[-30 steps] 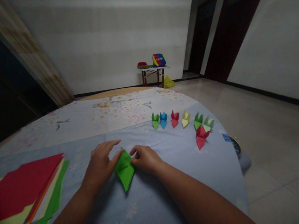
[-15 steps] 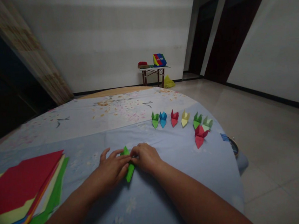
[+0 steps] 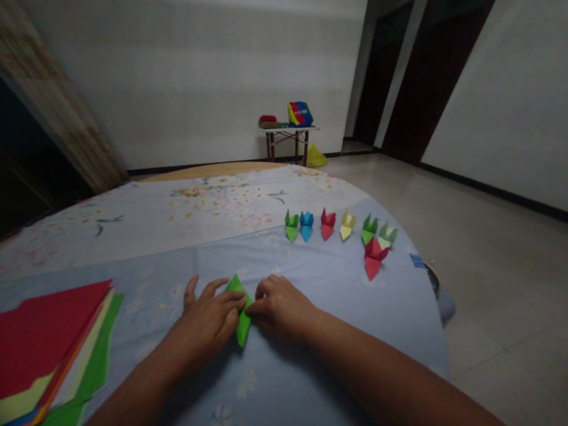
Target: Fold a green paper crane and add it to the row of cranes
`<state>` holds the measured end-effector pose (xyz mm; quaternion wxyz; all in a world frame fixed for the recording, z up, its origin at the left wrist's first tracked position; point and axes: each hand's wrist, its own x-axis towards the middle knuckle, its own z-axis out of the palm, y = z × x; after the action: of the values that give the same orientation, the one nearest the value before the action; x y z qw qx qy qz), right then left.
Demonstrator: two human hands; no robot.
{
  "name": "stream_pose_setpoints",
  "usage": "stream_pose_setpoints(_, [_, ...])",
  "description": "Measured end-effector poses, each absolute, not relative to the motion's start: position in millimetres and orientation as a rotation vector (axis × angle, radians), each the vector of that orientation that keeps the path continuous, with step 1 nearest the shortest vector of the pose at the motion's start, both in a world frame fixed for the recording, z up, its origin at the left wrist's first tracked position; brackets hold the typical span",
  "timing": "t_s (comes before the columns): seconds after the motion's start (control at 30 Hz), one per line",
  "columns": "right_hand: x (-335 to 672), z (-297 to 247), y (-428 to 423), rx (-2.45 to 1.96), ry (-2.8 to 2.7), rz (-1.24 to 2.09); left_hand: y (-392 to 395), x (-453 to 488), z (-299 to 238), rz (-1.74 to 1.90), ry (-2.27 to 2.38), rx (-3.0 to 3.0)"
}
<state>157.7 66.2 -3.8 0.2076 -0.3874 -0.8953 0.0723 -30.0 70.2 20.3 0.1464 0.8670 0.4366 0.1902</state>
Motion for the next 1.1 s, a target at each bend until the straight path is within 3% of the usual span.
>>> stream_pose_setpoints(0.5, [167.5,3.4,51.6,-0.764,-2.568,0.417,64.6,-26.8,17.7,0.364,1.261,2.688])
stream_pose_setpoints(0.73, [156.6,4.9,86.3,-1.395,-2.153,0.417,60.0,-24.2,22.0,0.325,1.287,2.75])
stream_pose_setpoints(1.1, [140.1,-6.4,100.8,-1.351,-2.326,0.35,55.4,-22.0,25.3,0.204,1.344,2.762])
